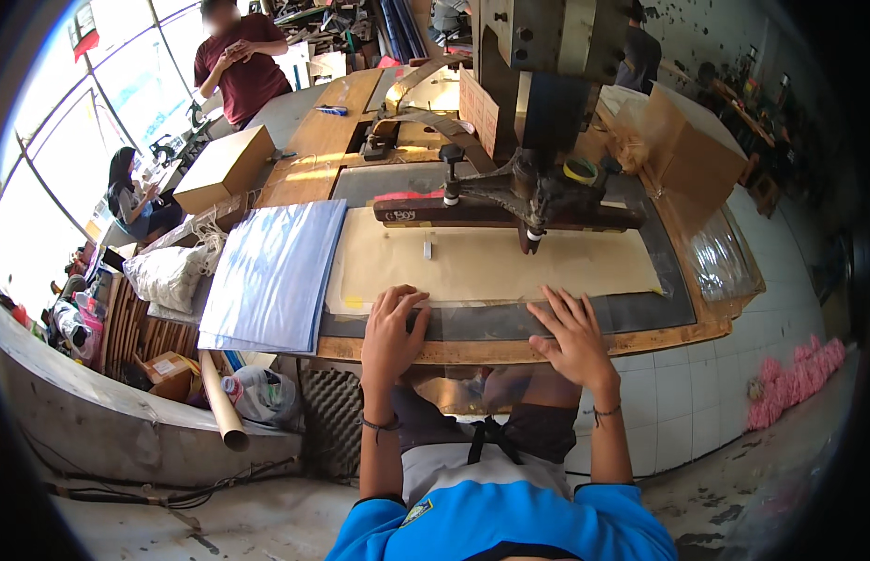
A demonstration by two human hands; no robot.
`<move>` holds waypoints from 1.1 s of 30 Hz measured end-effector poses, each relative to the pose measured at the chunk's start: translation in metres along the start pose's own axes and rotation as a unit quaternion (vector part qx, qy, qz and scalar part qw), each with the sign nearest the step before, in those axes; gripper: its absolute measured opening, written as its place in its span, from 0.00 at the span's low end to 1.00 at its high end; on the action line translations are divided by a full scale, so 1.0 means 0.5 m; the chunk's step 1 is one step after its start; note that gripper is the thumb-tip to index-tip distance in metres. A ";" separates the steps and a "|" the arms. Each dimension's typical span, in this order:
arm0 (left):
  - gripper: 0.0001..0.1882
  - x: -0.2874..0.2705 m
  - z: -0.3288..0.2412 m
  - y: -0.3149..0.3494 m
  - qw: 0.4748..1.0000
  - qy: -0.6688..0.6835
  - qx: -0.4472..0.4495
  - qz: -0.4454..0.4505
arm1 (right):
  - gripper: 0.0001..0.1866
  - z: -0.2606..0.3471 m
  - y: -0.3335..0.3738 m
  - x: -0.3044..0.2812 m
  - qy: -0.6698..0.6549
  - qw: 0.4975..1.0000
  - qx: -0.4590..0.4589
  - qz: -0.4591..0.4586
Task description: The person operates an industrial heat-press or stamping machine to process thin sheets of material. They align the sheet on the platform, press it using the overhead mechanism, and then remove the processed item.
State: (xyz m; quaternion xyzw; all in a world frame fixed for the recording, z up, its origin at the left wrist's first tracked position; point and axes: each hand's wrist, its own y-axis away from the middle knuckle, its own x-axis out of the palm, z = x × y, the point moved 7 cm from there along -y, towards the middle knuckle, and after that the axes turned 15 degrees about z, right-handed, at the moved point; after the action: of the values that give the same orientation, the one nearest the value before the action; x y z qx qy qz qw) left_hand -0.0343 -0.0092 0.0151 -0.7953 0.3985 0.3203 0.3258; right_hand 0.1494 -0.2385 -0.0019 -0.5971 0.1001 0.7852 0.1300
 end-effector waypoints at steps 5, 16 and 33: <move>0.19 0.001 -0.034 0.003 0.994 -0.072 0.082 0.026 | 0.29 0.034 0.060 -0.021 -0.062 0.995 -0.051 0.059; 0.23 0.056 -0.076 -0.064 0.972 -0.125 0.078 0.183 | 0.34 -0.180 -0.052 -0.086 -0.028 0.999 0.031 0.009; 0.20 0.125 -0.132 -0.112 0.974 -0.102 0.137 0.149 | 0.25 -0.145 -0.074 -0.105 -0.132 0.987 0.003 0.094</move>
State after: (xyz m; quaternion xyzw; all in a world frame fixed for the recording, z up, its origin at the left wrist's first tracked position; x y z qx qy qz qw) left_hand 0.0590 -0.0605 0.0201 -0.6375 0.5173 0.3875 0.4192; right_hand 0.2409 -0.2307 0.0293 -0.4754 0.1394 0.8658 0.0695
